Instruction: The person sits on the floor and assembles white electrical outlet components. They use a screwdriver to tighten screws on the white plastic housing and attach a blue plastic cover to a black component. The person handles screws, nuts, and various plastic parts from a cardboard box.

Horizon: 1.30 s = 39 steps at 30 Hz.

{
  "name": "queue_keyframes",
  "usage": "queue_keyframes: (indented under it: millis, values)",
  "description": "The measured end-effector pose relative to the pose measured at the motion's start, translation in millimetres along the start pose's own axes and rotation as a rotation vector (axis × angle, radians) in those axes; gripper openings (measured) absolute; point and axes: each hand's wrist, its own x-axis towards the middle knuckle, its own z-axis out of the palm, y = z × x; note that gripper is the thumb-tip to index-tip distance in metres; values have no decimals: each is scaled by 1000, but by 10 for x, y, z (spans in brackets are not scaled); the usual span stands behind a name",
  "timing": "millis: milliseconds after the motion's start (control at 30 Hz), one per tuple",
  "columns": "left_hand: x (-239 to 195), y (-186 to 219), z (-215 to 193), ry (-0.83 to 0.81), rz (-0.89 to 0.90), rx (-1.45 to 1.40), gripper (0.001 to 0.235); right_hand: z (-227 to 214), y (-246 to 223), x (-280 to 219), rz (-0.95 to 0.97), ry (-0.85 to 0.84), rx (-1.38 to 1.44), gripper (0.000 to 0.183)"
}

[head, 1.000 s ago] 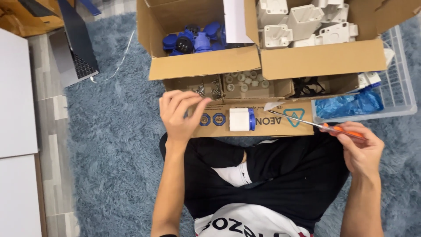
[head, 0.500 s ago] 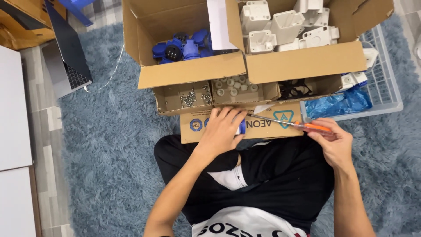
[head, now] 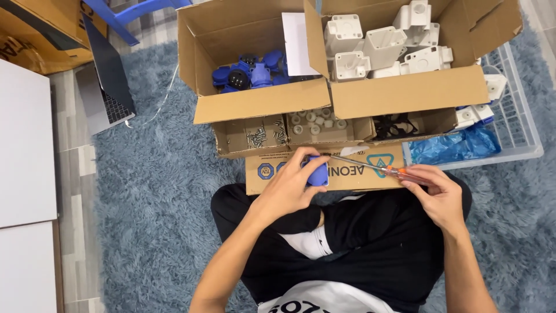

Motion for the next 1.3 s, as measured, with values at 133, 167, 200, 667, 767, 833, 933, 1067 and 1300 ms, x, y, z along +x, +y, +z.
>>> queue_keyframes:
  millis: [133, 167, 200, 667, 767, 833, 933, 1067, 1300]
  values:
    - [-3, -53, 16, 8, 8, 18, 56, 132, -90, 83, -54, -10, -56, 27]
    - [-14, -64, 29, 64, 60, -16, 54, 181, -122, 117, -126, 23, -113, 28]
    - [-26, -76, 42, 119, 113, -50, 52, 230, -152, 150, -200, 55, -171, 29]
    - [-300, -5, -3, 311, 159, -41, 60, 552, -656, -2, -427, 169, -434, 28]
    - [-372, 105, 6, 354, 183, -325, 58, 823, -990, -31, -412, 103, -264, 24]
    - [-410, 158, 50, 364, 204, -501, 56, 1016, -1178, -20, -399, 44, -172, 23]
    - [-467, 189, 140, 412, 223, -608, 55, 1246, -1367, 19, -381, -8, -74, 21]
    - [-535, 128, 173, 461, 233, -677, 56, 1375, -1375, 51, -388, -20, -42, 18]
    - [-632, 32, 184, 532, 262, -689, 54, 1515, -1430, 23, -383, -75, -56, 18]
